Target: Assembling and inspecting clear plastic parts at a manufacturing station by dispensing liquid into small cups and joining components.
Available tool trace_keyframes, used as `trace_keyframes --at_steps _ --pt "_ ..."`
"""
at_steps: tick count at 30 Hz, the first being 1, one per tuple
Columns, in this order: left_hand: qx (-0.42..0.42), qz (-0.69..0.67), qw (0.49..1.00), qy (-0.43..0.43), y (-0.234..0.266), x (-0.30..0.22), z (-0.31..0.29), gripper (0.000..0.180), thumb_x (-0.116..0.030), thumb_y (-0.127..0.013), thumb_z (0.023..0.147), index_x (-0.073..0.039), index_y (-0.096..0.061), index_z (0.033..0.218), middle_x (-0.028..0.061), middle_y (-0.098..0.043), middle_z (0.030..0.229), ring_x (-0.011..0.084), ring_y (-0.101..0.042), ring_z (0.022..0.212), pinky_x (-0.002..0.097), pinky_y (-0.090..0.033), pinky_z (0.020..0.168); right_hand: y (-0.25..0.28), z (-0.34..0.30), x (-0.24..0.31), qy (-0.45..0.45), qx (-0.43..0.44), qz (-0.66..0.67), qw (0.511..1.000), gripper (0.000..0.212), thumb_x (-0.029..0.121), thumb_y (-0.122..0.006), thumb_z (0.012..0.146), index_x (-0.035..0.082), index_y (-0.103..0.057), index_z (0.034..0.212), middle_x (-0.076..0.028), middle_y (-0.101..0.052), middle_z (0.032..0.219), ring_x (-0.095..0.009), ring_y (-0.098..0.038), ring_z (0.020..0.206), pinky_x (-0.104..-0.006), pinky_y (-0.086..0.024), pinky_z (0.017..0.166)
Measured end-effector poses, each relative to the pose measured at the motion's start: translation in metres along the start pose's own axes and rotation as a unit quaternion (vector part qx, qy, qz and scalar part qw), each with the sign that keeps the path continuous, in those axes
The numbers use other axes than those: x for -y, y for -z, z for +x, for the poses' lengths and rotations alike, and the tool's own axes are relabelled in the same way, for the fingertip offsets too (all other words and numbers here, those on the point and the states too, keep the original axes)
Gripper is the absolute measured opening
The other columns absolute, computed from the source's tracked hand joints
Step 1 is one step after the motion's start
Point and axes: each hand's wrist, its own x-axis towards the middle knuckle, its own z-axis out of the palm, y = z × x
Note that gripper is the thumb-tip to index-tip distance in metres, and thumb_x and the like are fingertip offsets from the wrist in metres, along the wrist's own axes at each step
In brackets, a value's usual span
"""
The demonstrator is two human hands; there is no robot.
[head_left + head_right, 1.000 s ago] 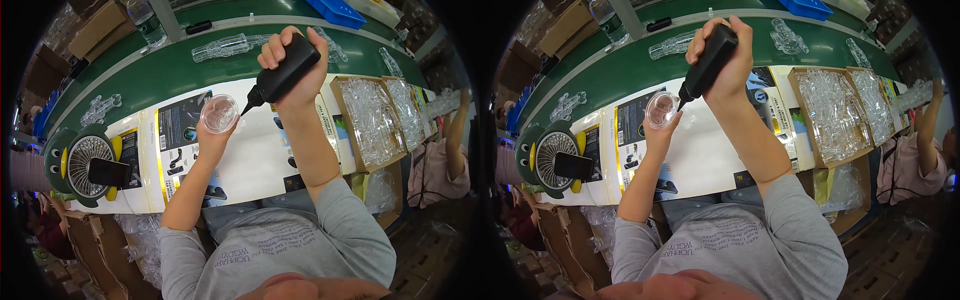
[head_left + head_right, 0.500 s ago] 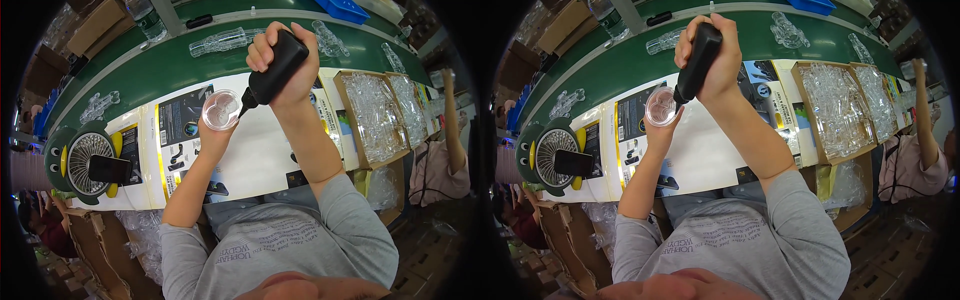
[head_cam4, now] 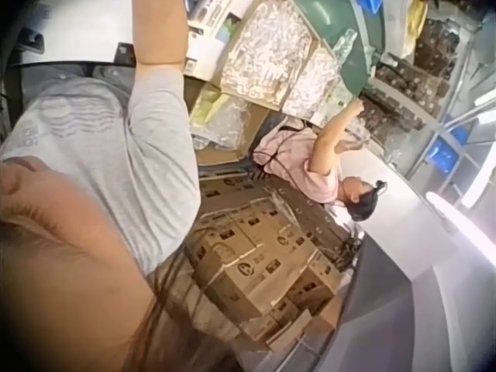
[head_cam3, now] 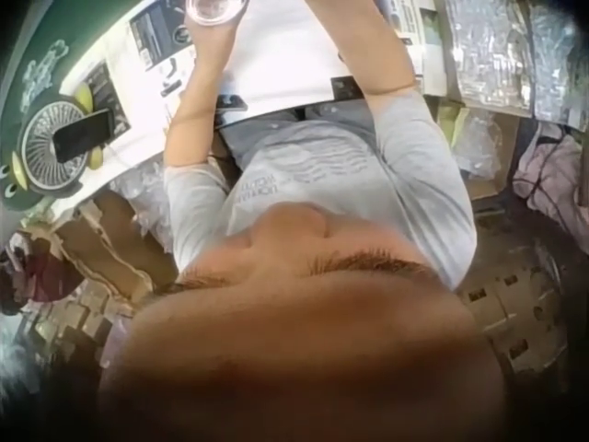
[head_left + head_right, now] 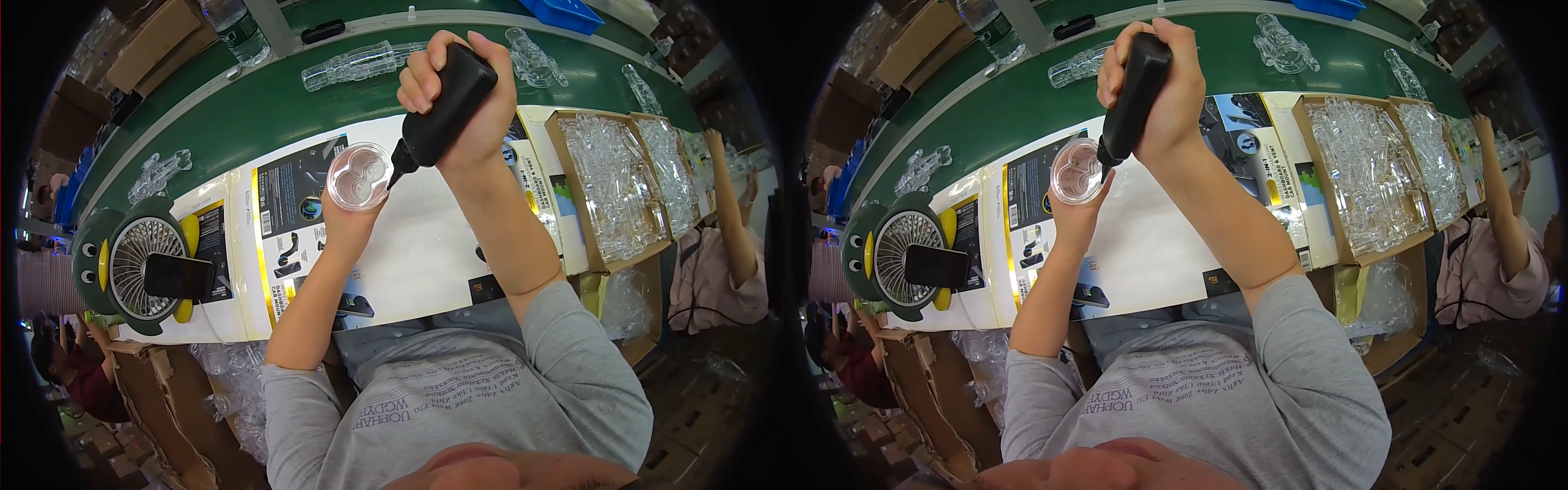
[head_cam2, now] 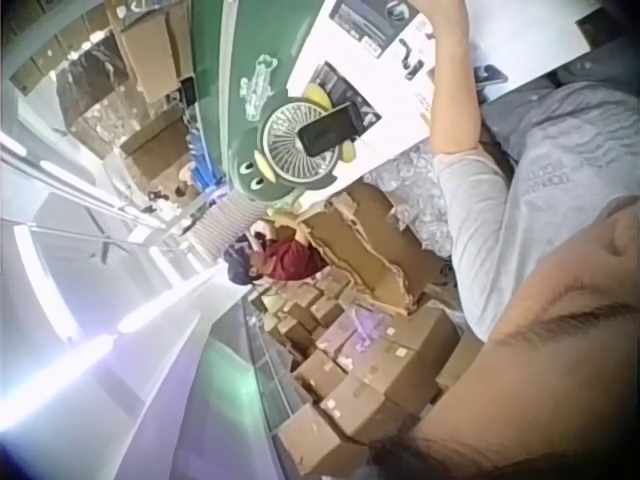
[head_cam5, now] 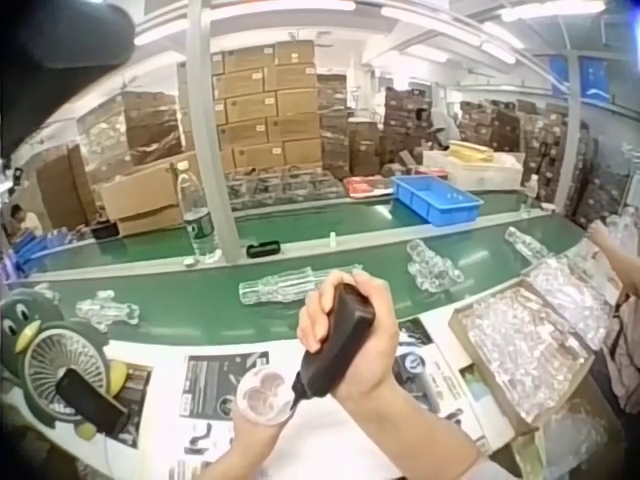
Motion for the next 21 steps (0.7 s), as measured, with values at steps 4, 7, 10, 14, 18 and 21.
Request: trace_keyframes --at_steps 4,7,10,14,18,21 --pt "-0.003 0.011 1.000 -0.003 0.0003 -0.0025 -0.0004 0.051 -0.002 -0.071 0.069 0.000 -0.047 0.114 0.0076 -0.056 0.106 0.0153 -0.054 0.097 0.0272 -0.041 0.087 0.0012 0.0012 0.0007 0.000 -0.002 0.002 1.000 0.034 0.035 -0.032 0.086 0.007 -0.041 0.070 -0.004 -0.041 0.054 -0.014 -0.039 0.049 -0.0260 -0.034 0.051" --pt "-0.010 0.013 1.000 -0.007 -0.0015 -0.0023 -0.0004 0.050 -0.003 -0.071 0.069 0.000 -0.048 0.113 0.0072 -0.056 0.105 0.0149 -0.054 0.096 0.0268 -0.041 0.086 0.0018 0.0014 0.0023 -0.003 -0.008 0.008 1.000 0.034 0.035 -0.032 0.086 0.007 -0.041 0.070 -0.005 -0.041 0.054 -0.015 -0.039 0.049 -0.0261 -0.034 0.051" --pt "-0.005 -0.003 1.000 0.003 -0.0016 -0.0049 0.0002 0.048 -0.004 -0.071 0.070 -0.001 -0.049 0.112 0.0070 -0.056 0.104 0.0145 -0.054 0.095 0.0269 -0.042 0.085 0.0025 0.0016 0.0030 0.001 -0.015 -0.002 1.000 0.033 0.035 -0.032 0.086 0.007 -0.041 0.070 -0.005 -0.041 0.054 -0.015 -0.039 0.049 -0.0262 -0.034 0.051" --pt "-0.005 0.015 1.000 0.004 -0.0003 -0.0045 -0.0004 0.046 -0.004 -0.071 0.070 -0.001 -0.050 0.110 0.0068 -0.056 0.103 0.0144 -0.054 0.094 0.0268 -0.042 0.084 0.0036 0.0029 0.0030 0.001 -0.025 0.004 1.000 0.033 0.035 -0.033 0.085 0.007 -0.041 0.070 -0.004 -0.041 0.054 -0.015 -0.038 0.049 -0.0263 -0.034 0.051" --pt "-0.001 0.018 1.000 0.019 -0.0007 -0.0050 -0.0005 0.044 -0.004 -0.071 0.070 -0.001 -0.051 0.109 0.0063 -0.056 0.103 0.0145 -0.054 0.094 0.0265 -0.042 0.084 0.0063 0.0045 0.0044 -0.002 -0.027 0.006 1.000 0.033 0.035 -0.033 0.085 0.007 -0.041 0.070 -0.004 -0.040 0.054 -0.015 -0.038 0.049 -0.0265 -0.033 0.050" --pt "-0.003 0.023 1.000 0.000 -0.0008 -0.0041 0.0001 0.043 -0.004 -0.071 0.070 -0.001 -0.051 0.108 0.0061 -0.055 0.103 0.0147 -0.053 0.093 0.0263 -0.041 0.084 0.0080 0.0058 0.0051 -0.007 -0.025 0.009 1.000 0.032 0.035 -0.033 0.085 0.007 -0.040 0.070 -0.004 -0.039 0.054 -0.014 -0.037 0.049 -0.0265 -0.033 0.050"
